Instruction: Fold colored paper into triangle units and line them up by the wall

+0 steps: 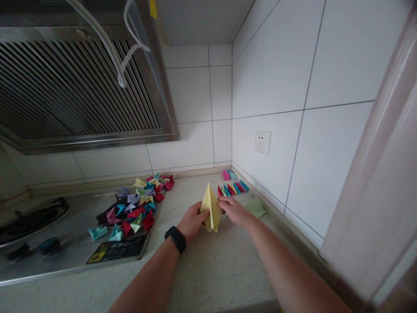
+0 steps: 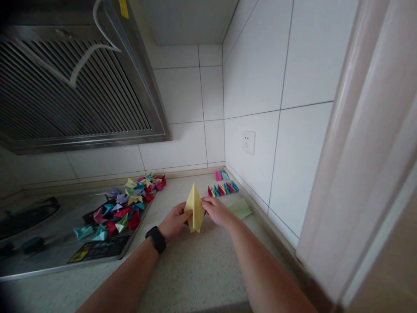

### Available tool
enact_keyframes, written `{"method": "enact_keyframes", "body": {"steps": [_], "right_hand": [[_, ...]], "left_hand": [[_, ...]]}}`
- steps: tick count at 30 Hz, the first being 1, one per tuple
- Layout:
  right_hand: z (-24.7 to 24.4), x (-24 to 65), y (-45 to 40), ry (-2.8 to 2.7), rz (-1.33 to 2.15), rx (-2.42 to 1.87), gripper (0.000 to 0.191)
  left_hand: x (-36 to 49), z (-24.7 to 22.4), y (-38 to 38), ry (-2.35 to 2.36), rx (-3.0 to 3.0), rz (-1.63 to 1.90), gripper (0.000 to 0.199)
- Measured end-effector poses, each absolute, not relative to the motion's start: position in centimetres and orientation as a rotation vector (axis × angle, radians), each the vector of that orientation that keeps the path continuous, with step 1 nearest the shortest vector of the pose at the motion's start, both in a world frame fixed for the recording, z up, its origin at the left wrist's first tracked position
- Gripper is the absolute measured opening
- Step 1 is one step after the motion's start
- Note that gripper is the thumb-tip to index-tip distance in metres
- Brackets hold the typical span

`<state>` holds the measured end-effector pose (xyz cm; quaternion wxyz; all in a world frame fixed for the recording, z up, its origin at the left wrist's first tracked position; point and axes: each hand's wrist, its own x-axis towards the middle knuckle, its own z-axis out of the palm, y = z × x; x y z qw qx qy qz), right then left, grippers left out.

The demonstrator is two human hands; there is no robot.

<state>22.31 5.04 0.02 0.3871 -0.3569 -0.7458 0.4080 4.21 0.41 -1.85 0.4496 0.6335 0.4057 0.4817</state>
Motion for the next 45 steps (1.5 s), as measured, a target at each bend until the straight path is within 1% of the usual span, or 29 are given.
{"method": "enact_keyframes", "body": {"steps": [9,16,19,21,25,28,30,32,37,39,42,45], "right_hand": [[-0.4,22.3,5.6,-1.986,0.967,-0.891,0.030],[-0.3,22.3,5.7,-1.977,0.985,-0.871,0.027],[-0.3,22.2,5.5,-1.987,0.964,-0.875,0.023],[-0.3,22.2,5.3,-1.991,0.896,-0.884,0.021],[0.4,22.5,4.8,-1.978,0.599,-0.846,0.029],[0.9,22.8,4.7,-2.024,0.402,-0.805,0.020],[1.1,23.0,4.8,-2.032,0.368,-0.827,0.019],[1.0,23.1,4.9,-2.019,0.432,-0.871,0.020],[0.7,23.1,5.1,-1.988,0.651,-0.969,0.016],[0.7,23.1,4.9,-1.971,0.748,-0.968,0.022],[0.6,23.1,4.7,-1.914,0.983,-0.969,0.033],[0.4,23.1,4.5,-1.888,1.151,-0.994,0.037]], "left_hand": [[4.6,-0.7,-0.3,1.010,1.535,1.162,0.035],[4.4,-0.9,0.0,1.015,1.507,1.176,0.037],[4.4,-0.9,0.0,1.020,1.465,1.205,0.039],[4.4,-0.9,0.0,1.014,1.436,1.218,0.041],[4.6,-0.5,-0.5,0.939,1.394,1.177,0.043],[4.7,-0.1,-1.0,0.907,1.381,1.150,0.044],[4.8,0.1,-1.2,0.898,1.379,1.136,0.044],[4.8,0.1,-1.2,0.899,1.383,1.133,0.044],[4.8,0.2,-1.2,0.901,1.382,1.140,0.046],[4.8,0.2,-1.2,0.910,1.381,1.157,0.046],[4.6,0.2,-1.1,0.910,1.379,1.194,0.042],[4.5,0.0,-0.9,0.896,1.368,1.256,0.035]]}}
